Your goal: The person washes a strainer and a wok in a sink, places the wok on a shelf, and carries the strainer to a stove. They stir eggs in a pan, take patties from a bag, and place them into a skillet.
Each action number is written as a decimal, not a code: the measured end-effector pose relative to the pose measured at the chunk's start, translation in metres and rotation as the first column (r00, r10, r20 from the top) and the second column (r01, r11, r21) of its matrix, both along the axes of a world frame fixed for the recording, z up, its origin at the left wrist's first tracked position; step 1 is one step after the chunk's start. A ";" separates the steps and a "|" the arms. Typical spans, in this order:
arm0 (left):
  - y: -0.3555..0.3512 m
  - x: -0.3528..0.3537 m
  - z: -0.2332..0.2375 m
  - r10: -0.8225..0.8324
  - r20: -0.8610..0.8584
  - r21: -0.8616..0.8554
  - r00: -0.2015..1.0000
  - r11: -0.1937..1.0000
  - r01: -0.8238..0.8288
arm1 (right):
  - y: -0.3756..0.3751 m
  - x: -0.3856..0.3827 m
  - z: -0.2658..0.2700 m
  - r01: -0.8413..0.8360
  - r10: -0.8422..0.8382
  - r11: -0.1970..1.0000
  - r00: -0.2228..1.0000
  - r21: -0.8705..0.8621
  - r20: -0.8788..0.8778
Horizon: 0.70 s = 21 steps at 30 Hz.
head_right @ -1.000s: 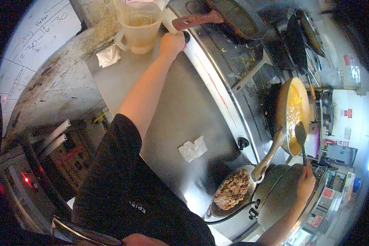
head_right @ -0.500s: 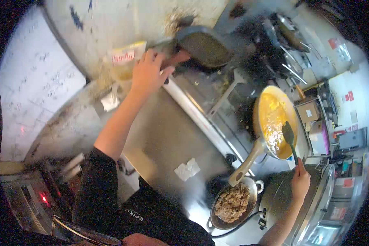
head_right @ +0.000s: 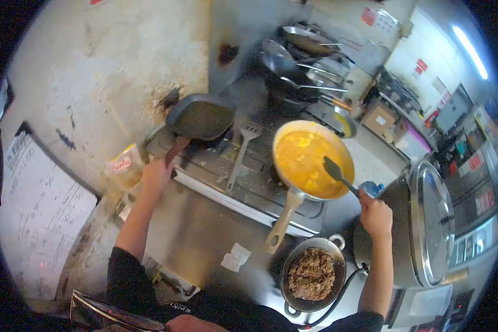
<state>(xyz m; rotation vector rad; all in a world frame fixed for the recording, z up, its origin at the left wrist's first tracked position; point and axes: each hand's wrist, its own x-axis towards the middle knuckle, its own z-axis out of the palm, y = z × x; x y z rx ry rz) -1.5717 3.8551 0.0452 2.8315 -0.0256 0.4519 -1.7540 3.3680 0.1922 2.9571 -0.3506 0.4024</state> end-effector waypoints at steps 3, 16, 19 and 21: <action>-0.006 -0.007 0.016 0.016 -0.073 -0.024 0.997 1.000 -0.017 | -0.005 0.009 0.000 -0.022 0.021 0.998 1.000 -0.063 -0.015; -0.236 -0.126 0.008 -0.960 -0.212 -0.813 0.182 0.070 -0.577 | -0.100 0.126 -0.017 -0.096 -0.012 0.968 0.905 -0.232 -0.425; -0.239 -0.129 0.019 -0.968 -0.184 -0.643 0.170 -0.012 -0.765 | -0.111 0.116 -0.021 -0.144 0.054 0.982 0.832 -0.120 -0.552; -0.239 -0.127 0.023 -0.968 -0.211 -0.653 0.134 0.037 -0.756 | -0.090 0.102 0.009 0.133 0.039 0.970 0.737 0.201 -0.675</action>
